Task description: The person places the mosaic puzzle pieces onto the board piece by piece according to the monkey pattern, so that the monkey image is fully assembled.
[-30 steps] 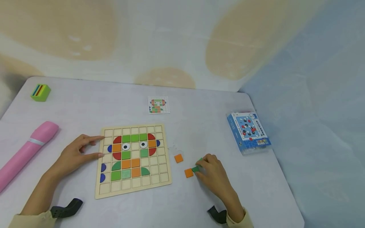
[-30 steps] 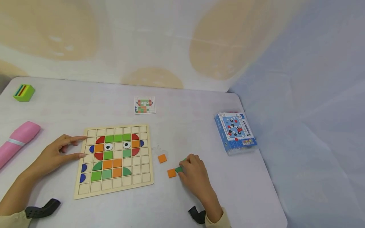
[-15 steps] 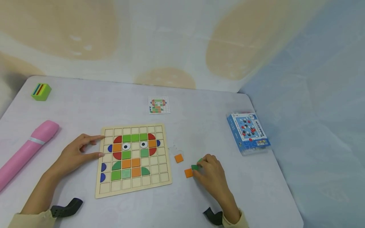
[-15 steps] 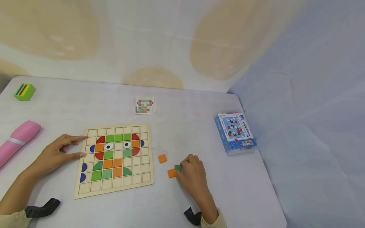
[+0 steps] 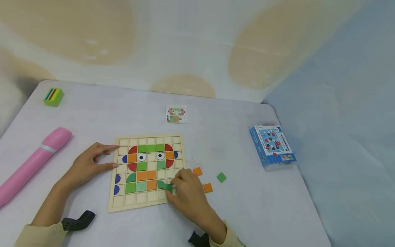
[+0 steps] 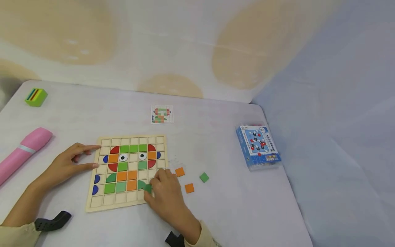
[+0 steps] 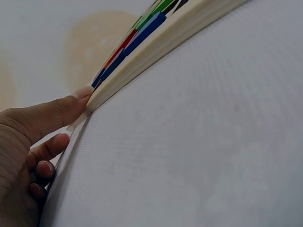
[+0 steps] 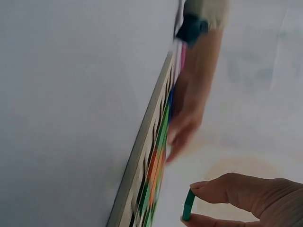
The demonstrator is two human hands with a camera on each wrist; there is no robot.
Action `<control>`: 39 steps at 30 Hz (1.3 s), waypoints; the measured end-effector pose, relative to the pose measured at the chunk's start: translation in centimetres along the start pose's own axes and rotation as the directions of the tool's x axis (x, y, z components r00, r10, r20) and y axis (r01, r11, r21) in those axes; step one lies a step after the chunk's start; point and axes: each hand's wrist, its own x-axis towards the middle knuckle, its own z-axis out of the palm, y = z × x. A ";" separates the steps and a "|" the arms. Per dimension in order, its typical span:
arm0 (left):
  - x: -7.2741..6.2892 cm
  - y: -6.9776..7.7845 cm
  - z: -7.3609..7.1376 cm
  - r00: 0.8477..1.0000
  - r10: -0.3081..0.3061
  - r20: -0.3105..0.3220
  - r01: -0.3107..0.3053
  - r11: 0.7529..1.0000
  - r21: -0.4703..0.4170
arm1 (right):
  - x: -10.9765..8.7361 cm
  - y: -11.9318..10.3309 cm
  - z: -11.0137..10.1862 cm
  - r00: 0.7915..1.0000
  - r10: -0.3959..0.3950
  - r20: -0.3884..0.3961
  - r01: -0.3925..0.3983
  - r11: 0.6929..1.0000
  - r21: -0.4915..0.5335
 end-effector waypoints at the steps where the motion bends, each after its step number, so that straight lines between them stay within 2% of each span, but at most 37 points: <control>1: 0.0 0.1 -0.1 1.000 0.001 0.001 -0.001 1.000 -0.002 | 0.4 -0.9 0.3 0.999 -0.033 0.009 0.033 0.999 0.000; 7: 0.1 0.1 -0.2 1.000 0.003 -0.009 -0.004 1.000 -0.013 | 2.4 -5.5 2.2 0.974 -0.210 0.083 0.213 0.977 -0.028; 10: 0.0 0.0 -0.1 1.000 0.013 -0.014 -0.013 1.000 -0.019 | 3.1 -6.9 2.9 0.960 -0.254 0.118 0.261 0.964 -0.049; 15: 0.1 0.3 0.0 1.000 0.011 -0.021 -0.012 1.000 -0.018 | 3.9 -8.3 4.0 0.945 -0.285 0.159 0.300 0.950 -0.082; 20: 0.1 0.5 0.0 1.000 0.010 -0.017 -0.011 1.000 -0.023 | 4.2 -9.0 4.9 0.930 -0.311 0.195 0.343 0.925 -0.161; 23: 0.0 0.3 0.1 1.000 0.011 -0.022 -0.011 1.000 -0.026 | 4.3 -9.2 5.1 0.922 -0.335 0.193 0.371 0.906 -0.203; 25: -0.1 0.3 0.1 1.000 0.006 -0.017 -0.006 1.000 -0.026 | 4.3 -9.2 5.0 0.922 -0.340 0.186 0.375 0.904 -0.207; 30: -0.1 0.4 0.1 1.000 0.000 -0.007 0.000 1.000 -0.025 | 3.9 -8.6 4.8 0.923 -0.342 0.176 0.370 0.916 -0.158; 36: -0.1 0.6 -0.2 1.000 -0.004 -0.016 0.004 1.000 -0.021 | 4.3 -8.0 4.7 0.904 -0.384 0.187 0.406 0.909 -0.092; 39: -0.1 0.6 -0.2 1.000 -0.009 -0.015 0.008 1.000 -0.024 | 4.6 -7.9 4.8 0.904 -0.375 0.203 0.398 0.914 -0.081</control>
